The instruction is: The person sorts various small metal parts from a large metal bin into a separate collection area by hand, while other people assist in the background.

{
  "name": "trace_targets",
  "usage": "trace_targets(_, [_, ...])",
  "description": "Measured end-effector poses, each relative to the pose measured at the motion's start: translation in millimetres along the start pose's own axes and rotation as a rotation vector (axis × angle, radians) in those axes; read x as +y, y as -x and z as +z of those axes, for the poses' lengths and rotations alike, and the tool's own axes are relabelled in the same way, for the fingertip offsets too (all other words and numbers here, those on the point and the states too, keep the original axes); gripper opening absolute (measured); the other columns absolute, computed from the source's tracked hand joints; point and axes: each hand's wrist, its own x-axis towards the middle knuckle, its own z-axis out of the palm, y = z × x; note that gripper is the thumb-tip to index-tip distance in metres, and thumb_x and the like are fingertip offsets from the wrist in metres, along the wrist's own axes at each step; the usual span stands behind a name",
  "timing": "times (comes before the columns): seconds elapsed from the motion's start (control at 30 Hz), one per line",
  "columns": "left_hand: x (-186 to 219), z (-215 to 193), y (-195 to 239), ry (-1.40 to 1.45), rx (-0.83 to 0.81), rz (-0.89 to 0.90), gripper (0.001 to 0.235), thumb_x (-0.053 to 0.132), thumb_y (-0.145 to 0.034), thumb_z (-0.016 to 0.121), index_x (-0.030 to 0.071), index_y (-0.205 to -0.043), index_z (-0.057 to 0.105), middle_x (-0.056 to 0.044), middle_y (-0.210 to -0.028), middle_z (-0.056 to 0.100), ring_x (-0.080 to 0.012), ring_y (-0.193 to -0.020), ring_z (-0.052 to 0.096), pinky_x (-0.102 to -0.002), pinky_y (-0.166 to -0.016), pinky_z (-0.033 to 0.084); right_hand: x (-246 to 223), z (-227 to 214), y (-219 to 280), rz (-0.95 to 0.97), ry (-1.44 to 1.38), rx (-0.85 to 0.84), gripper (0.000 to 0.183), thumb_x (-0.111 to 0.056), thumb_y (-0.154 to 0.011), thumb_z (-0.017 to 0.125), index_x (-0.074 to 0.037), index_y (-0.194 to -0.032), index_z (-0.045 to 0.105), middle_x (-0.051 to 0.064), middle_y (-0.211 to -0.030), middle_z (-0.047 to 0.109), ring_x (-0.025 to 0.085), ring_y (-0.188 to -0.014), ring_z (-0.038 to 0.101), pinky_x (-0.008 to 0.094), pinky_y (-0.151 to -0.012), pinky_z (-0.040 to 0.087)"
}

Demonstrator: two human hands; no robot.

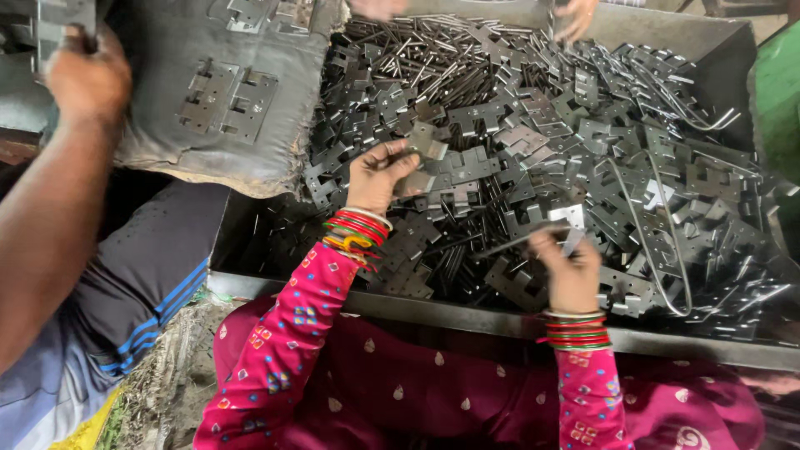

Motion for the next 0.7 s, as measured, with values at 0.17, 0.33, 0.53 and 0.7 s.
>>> trace_targets(0.17, [15.5,17.2,17.2,-0.072,-0.094,-0.09,0.05,0.009,-0.091,0.07,-0.002,-0.138,0.059,-0.018,-0.107,0.075,-0.0227,-0.066,0.07,-0.034,-0.053,0.059,3.0,-18.8,-1.5,0.415,-0.827,0.027,0.024,-0.023,-0.108,0.062,-0.005,-0.123,0.063,0.009,-0.111,0.066,0.021,-0.096,0.066,0.05,-0.089,0.057])
trace_targets(0.33, [-5.4,71.9,67.9,-0.21,-0.191,-0.208,0.051,0.022,-0.09,0.072,0.005,-0.133,0.052,-0.018,-0.106,0.073,-0.0258,-0.078,0.076,-0.038,-0.064,0.066,-15.8,19.0,5.4,0.663,-0.712,-0.013,0.029,-0.028,-0.097,0.053,-0.009,-0.116,0.064,0.008,-0.106,0.069,0.022,-0.095,0.069,0.052,-0.085,0.057])
trace_targets(0.53, [-31.2,89.5,123.7,-1.045,-0.266,0.3,0.04,0.017,-0.09,0.066,0.0,-0.126,0.063,-0.023,-0.093,0.072,-0.0411,-0.088,0.072,-0.045,-0.078,0.058,-25.8,62.0,20.1,0.531,-0.777,-0.139,0.039,-0.034,-0.111,0.063,-0.002,-0.133,0.06,0.007,-0.114,0.067,0.019,-0.097,0.065,0.038,-0.081,0.058])
trace_targets(0.7, [27.8,52.2,68.2,-0.808,-0.106,0.555,0.023,0.008,-0.086,0.063,0.006,-0.107,0.071,-0.02,-0.093,0.072,-0.0376,-0.087,0.074,-0.044,-0.076,0.059,-15.2,21.1,12.4,-0.008,0.569,-0.061,0.047,-0.04,-0.097,0.072,-0.008,-0.131,0.07,0.012,-0.097,0.074,0.032,-0.084,0.072,0.037,-0.074,0.053])
